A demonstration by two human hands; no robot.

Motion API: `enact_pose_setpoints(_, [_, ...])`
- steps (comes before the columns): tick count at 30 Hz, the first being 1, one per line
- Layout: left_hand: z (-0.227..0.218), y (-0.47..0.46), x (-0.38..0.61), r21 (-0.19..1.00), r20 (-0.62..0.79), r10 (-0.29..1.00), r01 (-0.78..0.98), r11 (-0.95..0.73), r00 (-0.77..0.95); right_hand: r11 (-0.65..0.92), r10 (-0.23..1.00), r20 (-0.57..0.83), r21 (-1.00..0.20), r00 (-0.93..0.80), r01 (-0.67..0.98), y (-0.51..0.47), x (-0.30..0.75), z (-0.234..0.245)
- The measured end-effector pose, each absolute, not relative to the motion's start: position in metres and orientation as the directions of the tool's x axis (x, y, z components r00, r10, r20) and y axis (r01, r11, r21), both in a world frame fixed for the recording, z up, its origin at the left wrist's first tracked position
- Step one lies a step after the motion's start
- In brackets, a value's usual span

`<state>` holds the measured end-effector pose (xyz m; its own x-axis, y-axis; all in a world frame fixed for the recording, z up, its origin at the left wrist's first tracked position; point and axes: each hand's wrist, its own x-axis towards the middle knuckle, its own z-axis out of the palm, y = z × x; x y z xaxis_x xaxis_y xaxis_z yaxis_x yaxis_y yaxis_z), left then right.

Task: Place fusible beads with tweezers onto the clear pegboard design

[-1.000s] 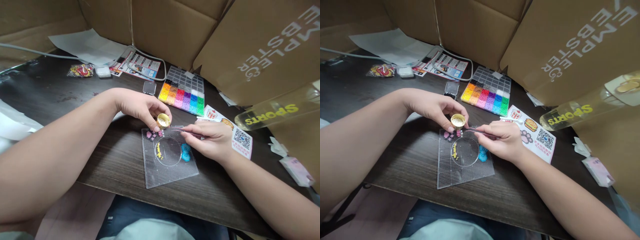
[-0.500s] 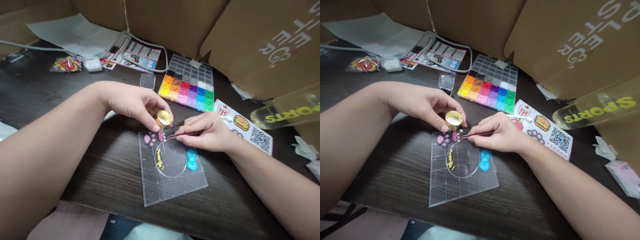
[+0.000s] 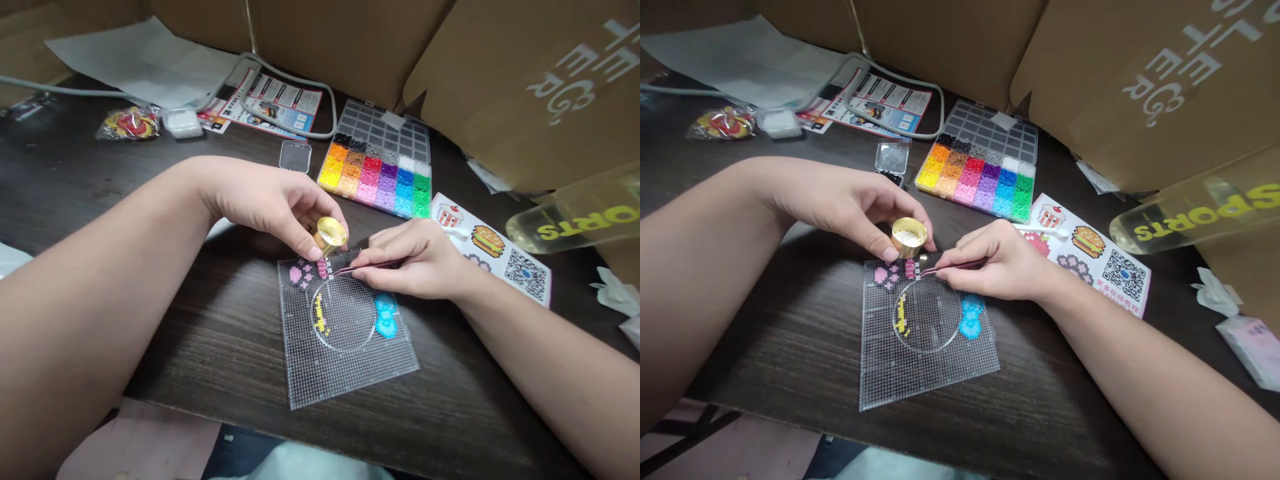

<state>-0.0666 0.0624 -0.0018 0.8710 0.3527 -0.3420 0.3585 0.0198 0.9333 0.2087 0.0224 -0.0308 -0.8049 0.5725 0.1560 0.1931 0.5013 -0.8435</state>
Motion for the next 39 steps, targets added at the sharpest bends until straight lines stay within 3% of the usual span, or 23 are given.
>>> enact_pose_setpoints(23, [-0.001, 0.063, -0.068, 0.933, -0.339, 0.336, 0.359, 0.004, 0.879, 0.519, 0.535, 0.178, -0.84, -0.826, 0.156, 0.025, 0.21, -0.03])
enact_pose_setpoints(27, [-0.001, 0.062, -0.068, 0.935, -0.332, 0.332, 0.356, -0.01, 0.883, 0.48, 0.607, 0.219, -0.867, -0.764, 0.134, 0.02, 0.206, -0.027])
enact_pose_setpoints(32, [-0.003, 0.061, -0.067, 0.95, -0.306, 0.325, 0.311, 0.039, 0.895, 0.405, 0.828, 0.287, -0.9, -0.481, 0.16, 0.009, 0.195, -0.026])
enact_pose_setpoints(39, [-0.007, 0.062, -0.069, 0.946, -0.316, 0.337, 0.324, 0.035, 0.887, 0.528, 0.794, 0.375, -0.816, -0.479, 0.236, 0.006, 0.192, -0.033])
